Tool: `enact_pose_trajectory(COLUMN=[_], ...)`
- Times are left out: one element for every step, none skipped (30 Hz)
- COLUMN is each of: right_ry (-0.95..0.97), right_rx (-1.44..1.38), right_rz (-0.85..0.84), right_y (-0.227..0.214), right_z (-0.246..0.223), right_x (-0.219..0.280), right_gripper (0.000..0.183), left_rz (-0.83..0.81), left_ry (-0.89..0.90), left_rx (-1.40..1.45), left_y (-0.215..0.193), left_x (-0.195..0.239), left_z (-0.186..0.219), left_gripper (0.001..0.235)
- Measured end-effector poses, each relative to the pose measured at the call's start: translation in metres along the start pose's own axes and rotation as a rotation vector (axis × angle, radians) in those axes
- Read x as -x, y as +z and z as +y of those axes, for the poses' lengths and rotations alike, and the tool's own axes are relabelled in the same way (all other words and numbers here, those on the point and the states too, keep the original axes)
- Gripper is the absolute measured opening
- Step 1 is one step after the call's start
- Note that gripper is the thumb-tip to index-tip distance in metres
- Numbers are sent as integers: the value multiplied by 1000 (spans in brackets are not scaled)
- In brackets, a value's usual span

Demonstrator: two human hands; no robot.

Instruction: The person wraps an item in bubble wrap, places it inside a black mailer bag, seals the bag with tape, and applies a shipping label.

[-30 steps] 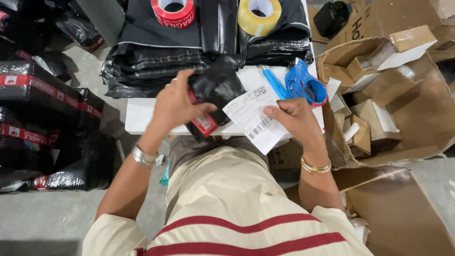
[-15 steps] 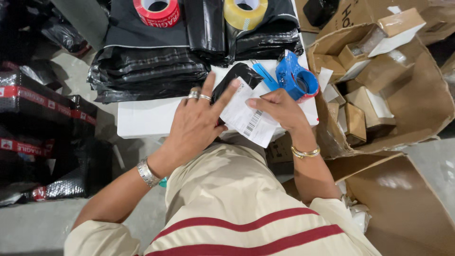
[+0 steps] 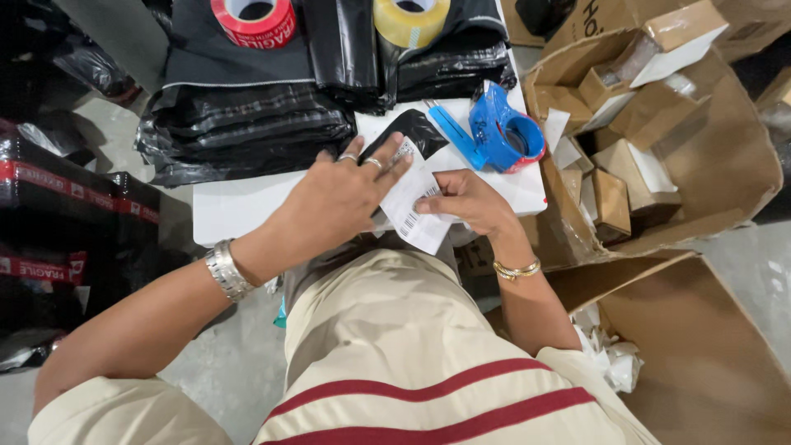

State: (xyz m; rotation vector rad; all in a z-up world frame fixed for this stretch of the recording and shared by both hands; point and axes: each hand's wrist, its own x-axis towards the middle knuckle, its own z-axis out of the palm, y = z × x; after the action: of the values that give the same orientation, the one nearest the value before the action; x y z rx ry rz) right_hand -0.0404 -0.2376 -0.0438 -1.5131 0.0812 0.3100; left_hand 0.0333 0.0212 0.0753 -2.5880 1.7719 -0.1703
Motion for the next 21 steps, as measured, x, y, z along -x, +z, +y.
enact_pose_trajectory(right_ry=[5, 8, 9, -7, -23, -22, -32, -42, -42, -80, -117, -118, -134, -148, -147, -149, -151, -157, -161, -160, -161], right_rx=[-58, -115, -118, -119, -120, -124, -98, -71, -76, -77, -77, -77, -46, -16, -18, 22, 63, 63, 252, 438, 434], right_rz=[-50, -102, -104, -106, -107, -108, -84, -59, -60, -36, -12, -13, -12, -12, -14, 16, 46, 43, 111, 183, 185], right_y=[3, 5, 7, 9, 11, 13, 15, 17, 18, 17, 18, 19, 21, 23, 24, 25, 26, 26, 27, 28, 28], right_z=[-1, -2, -3, -3, -4, -4, -4, -4, -5, -6, -7, -8, -9, -9, -9, -10, -10, -10, -11, -10, -11], right_x=[0, -1, 0, 2, 3, 2, 1, 0, -1, -3, -5, -7, -10, -12, -16, -21, -26, -33, -39, -44, -50], right_gripper=[33, 40, 40, 44, 48, 48, 49, 50, 50, 51, 54, 54, 53, 51, 51, 50, 48, 48, 50, 51, 51], left_rz=[-5, 97, 200, 196, 137, 76, 72, 108, 145, 140, 41, -52, -53, -21, 12, 10, -2, -9, -7, -40, -73], left_ry=[1, 20, 38, 35, -27, -87, -88, -107, -126, -124, -184, -246, -247, -229, -211, -215, -241, -263, -264, -327, -390], left_rx=[2, 54, 105, 104, 197, 290, 289, 319, 349, 350, 424, 495, 494, 576, 658, 660, 733, 800, 794, 835, 874], left_y=[3, 6, 9, 12, 14, 16, 17, 19, 20, 21, 22, 22, 23, 25, 27, 28, 30, 30, 29, 30, 32], left_x=[2, 3, 6, 10, 15, 19, 23, 26, 28, 30, 32, 32, 32, 33, 34, 35, 35, 35, 36, 38, 39], left_z=[-2, -6, -9, -13, -17, -21, -25, -28, -31, -35, -40, -45, -50, -53, -56, -58, -60, -64, -66, -67, -68], left_gripper=[87, 91, 94, 94, 88, 83, 83, 83, 83, 83, 87, 91, 91, 91, 92, 92, 92, 92, 92, 92, 93])
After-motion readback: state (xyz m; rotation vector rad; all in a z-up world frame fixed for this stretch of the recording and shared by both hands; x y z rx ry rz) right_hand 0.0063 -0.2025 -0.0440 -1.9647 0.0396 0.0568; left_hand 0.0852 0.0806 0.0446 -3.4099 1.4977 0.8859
